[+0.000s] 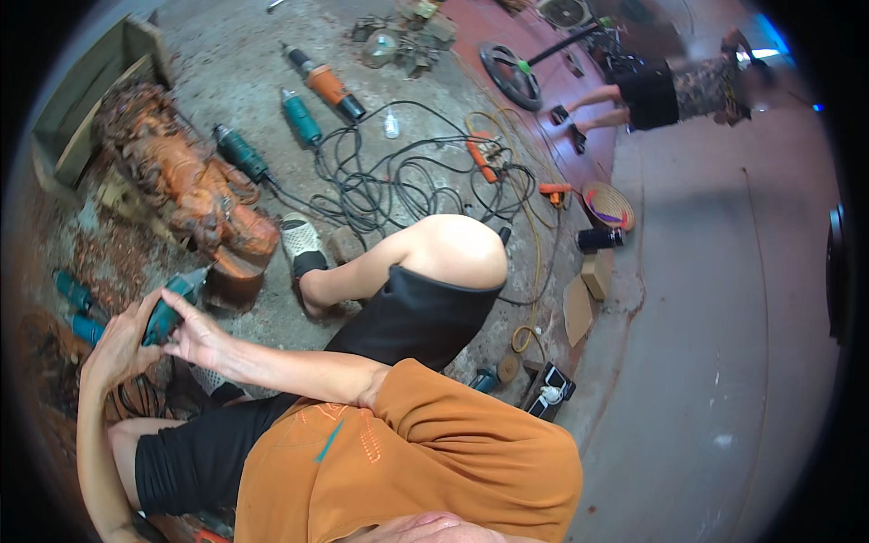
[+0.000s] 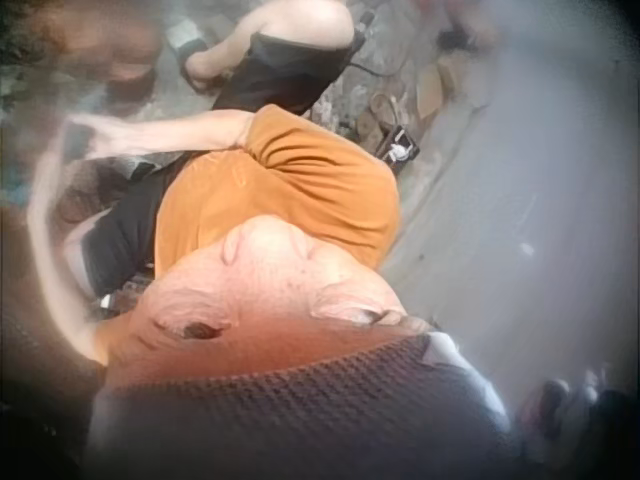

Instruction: The person uses a handheld rotary tool to carve details into a large piece of wood. They hold the tool with both hands and move it along the surface of the wood, creating intricate patterns.

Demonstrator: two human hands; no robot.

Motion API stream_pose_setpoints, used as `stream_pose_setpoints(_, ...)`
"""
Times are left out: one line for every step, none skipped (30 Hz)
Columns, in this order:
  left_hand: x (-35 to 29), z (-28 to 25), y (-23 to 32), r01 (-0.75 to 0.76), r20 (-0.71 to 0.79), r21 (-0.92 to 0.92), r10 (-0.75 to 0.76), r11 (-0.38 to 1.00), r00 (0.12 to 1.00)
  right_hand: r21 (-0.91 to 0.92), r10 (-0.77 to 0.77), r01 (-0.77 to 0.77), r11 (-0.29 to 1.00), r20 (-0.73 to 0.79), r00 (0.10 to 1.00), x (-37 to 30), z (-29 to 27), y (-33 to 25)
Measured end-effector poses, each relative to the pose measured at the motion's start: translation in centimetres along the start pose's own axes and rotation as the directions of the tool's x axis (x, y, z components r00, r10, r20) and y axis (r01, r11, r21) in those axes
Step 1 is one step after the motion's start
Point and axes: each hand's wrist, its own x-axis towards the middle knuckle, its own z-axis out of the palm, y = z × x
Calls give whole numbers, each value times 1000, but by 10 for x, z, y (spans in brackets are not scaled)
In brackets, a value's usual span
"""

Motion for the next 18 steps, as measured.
stream_pose_setpoints(-3,-2,2,19,-7,-7,-19,1000,1000,-7,-3,4,1000,16,1000,-2,4,1)
stream_pose_setpoints(-4,-3,3,14,-11,-45,-15,999,1000,11,5,-6,1000,37,999,-1,4,3)
stream_pose_setpoints(-3,-3,4,12,-15,-44,-13,999,1000,28,8,-10,1000,53,999,1,2,4)
stream_pose_setpoints(-3,-3,5,11,-18,-46,-12,999,1000,22,14,-16,1000,80,997,-1,3,4)
stream_pose_setpoints(-3,-3,6,11,-23,-48,-12,999,1000,3,18,-18,1000,71,997,-3,4,3)
stream_pose_setpoints(-3,-1,8,-8,-42,-54,6,999,999,-7,13,-12,1000,94,995,-4,4,3)
stream_pose_setpoints(-2,-3,11,23,-24,-49,-24,999,999,-13,6,-5,1000,116,993,-3,1,3)
stream_pose_setpoints(-2,-5,17,55,-7,-45,-55,997,998,-13,14,-13,1000,108,994,1,-4,4)
stream_pose_setpoints(-2,-6,20,90,5,-38,-90,995,996,-12,17,-16,1000,97,995,3,-3,3)
stream_pose_setpoints(-3,0,13,42,-38,-37,-44,998,998,-19,13,-11,1000,97,995,3,-2,2)
stream_pose_setpoints(-1,3,13,25,-52,-44,-27,999,998,-27,10,-7,1000,94,996,3,-3,1)
stream_pose_setpoints(-3,4,11,17,-63,-47,-20,999,998,-27,23,-20,999,89,996,4,-2,3)
stream_pose_setpoints(-3,4,11,11,-74,-55,-15,998,997,-21,19,-18,1000,87,996,5,-3,1)
stream_pose_setpoints(-1,4,14,44,-42,-61,-46,997,998,-17,19,-18,1000,81,997,4,-7,-3)
stream_pose_setpoints(-1,4,11,21,-55,-65,-25,998,998,-16,41,-40,999,83,996,8,-7,0)
stream_pose_setpoints(-3,5,6,20,-59,-56,-24,998,998,14,16,-17,1000,84,996,8,2,3)
stream_pose_setpoints(-3,7,2,23,-63,-52,-26,998,998,34,5,-7,999,67,998,3,3,-1)
stream_pose_setpoints(-1,1,6,43,-9,-44,-44,998,999,52,39,-43,998,69,997,10,-7,-2)
